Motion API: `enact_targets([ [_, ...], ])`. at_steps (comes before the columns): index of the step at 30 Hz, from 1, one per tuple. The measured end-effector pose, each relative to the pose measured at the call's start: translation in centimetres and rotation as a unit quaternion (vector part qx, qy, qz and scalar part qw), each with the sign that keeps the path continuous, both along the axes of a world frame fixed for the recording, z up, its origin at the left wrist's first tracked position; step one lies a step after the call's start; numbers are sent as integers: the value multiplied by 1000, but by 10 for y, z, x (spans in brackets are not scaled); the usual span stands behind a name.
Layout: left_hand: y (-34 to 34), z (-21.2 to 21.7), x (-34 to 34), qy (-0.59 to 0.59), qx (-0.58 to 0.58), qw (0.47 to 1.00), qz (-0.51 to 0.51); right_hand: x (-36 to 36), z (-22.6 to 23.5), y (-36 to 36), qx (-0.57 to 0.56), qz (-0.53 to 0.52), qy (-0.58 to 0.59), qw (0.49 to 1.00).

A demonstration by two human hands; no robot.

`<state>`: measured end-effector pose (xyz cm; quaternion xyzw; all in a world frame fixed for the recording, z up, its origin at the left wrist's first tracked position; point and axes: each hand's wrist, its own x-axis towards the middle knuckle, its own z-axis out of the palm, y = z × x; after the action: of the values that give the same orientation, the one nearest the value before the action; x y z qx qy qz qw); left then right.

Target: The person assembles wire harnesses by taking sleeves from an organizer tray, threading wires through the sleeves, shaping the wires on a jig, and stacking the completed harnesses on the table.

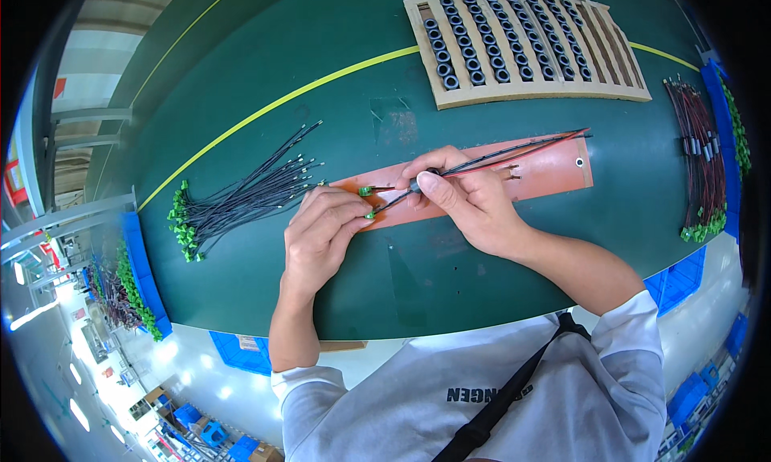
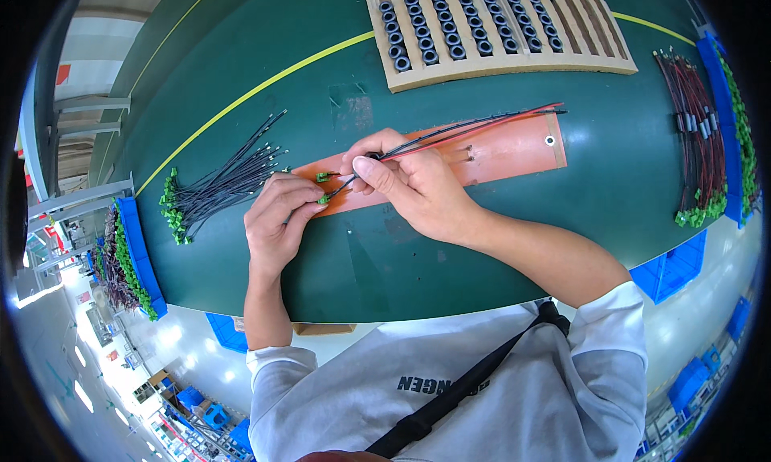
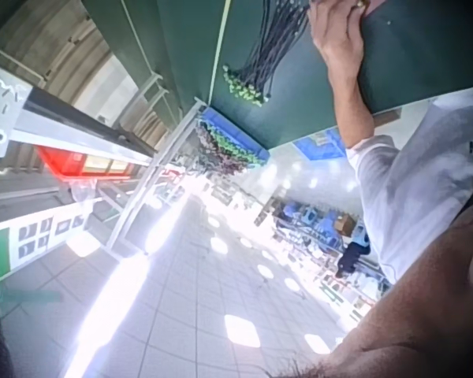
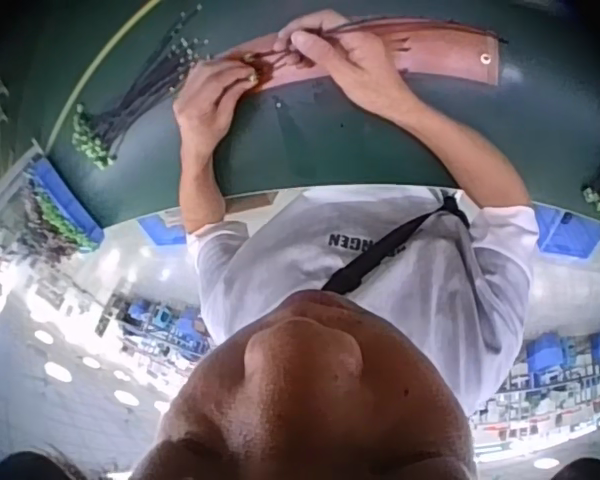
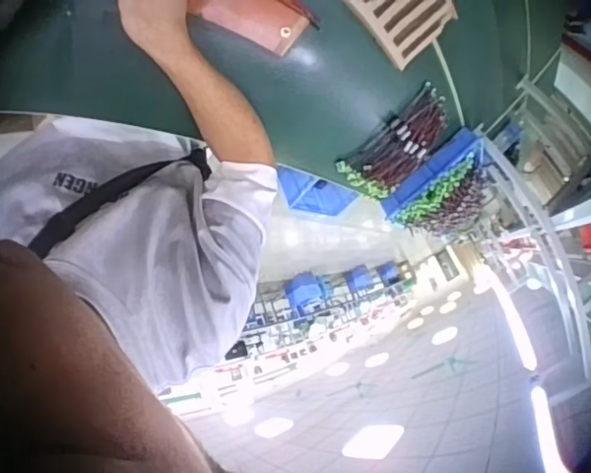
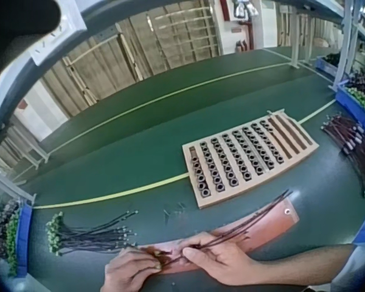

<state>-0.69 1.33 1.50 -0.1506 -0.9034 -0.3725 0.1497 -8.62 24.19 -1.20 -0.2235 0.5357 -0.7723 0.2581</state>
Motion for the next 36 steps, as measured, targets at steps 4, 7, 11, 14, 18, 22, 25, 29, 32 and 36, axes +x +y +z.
enact_targets([
  [4,-3,-1,0,23,13,1000,-7,-2,-2,1,2,1,0,1000],
  [7,-4,2,0,21,18,999,17,-2,0,0,8,1,2,1000],
  [11,-2,-1,-3,22,6,1000,7,-3,-1,2,5,-8,18,1000],
  [14,-1,3,-1,15,3,1000,11,-1,-1,-1,6,-6,6,1000],
  [18,-4,0,0,6,-7,1000,13,0,-2,-1,0,-8,3,1000],
  [22,0,-3,2,-21,-51,998,13,1,0,-1,25,-3,-10,1000],
  [25,3,-4,1,-16,-30,999,41,2,-2,-2,-33,-13,16,999],
  [29,8,-6,-2,-71,62,994,54,-4,0,6,-11,35,-29,999],
  [32,6,-9,-7,-6,16,1000,24,-8,8,4,125,35,52,990],
  [36,14,4,-4,259,-196,945,-38,-8,18,-6,156,15,183,971],
])
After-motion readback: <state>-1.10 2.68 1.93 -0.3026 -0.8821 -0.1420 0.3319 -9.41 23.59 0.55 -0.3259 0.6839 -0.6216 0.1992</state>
